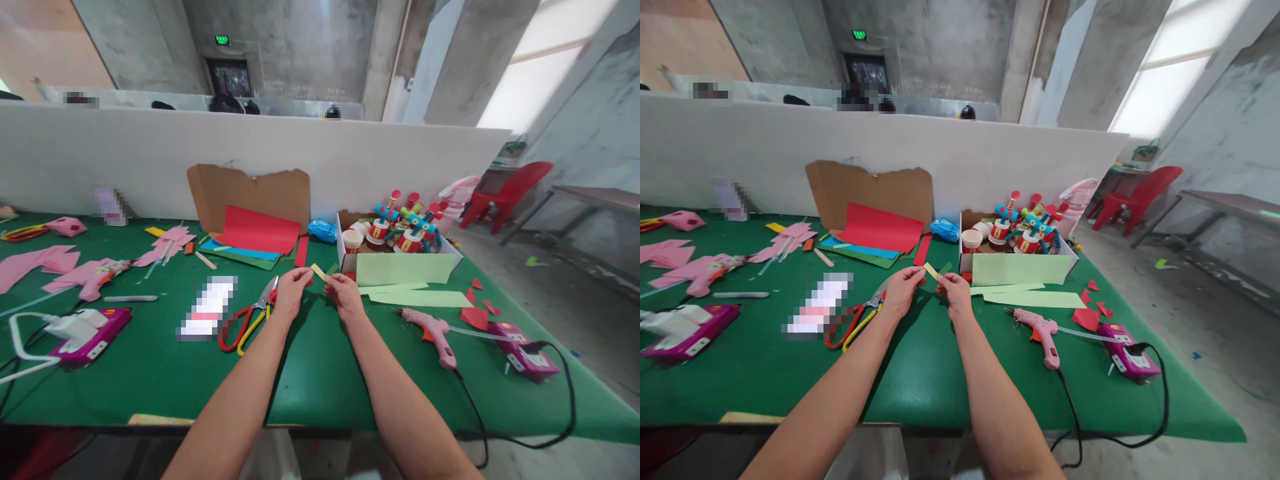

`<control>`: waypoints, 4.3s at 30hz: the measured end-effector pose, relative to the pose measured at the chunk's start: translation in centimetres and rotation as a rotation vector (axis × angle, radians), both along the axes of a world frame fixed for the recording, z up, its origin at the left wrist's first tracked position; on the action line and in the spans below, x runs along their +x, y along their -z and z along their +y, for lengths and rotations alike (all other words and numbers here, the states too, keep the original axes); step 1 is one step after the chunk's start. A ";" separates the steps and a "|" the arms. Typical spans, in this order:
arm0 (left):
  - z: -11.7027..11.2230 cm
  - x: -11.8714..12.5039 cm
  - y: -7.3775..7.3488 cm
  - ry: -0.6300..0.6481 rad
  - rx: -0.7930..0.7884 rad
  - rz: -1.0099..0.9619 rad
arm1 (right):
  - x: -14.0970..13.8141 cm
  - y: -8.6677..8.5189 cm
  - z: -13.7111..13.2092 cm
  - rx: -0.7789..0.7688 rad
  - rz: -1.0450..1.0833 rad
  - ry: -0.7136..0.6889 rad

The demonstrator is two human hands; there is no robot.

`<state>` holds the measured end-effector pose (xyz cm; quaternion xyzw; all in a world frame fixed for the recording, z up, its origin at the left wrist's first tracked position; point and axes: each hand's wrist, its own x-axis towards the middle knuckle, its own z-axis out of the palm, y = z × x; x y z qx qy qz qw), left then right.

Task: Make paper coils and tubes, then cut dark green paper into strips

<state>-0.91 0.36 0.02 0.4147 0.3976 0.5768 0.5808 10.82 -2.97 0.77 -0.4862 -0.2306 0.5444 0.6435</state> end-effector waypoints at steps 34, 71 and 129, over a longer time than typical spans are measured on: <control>0.1 -0.4 -0.1 -0.095 0.057 0.219 | 0.5 0.1 0.2 -0.029 -0.009 0.074; 0.0 -0.3 -0.3 0.008 0.073 0.135 | -0.1 -0.8 -0.3 -0.067 0.033 0.004; 0.0 -0.5 0.1 -0.054 0.154 0.359 | 0.3 -0.2 0.0 -0.030 -0.113 0.112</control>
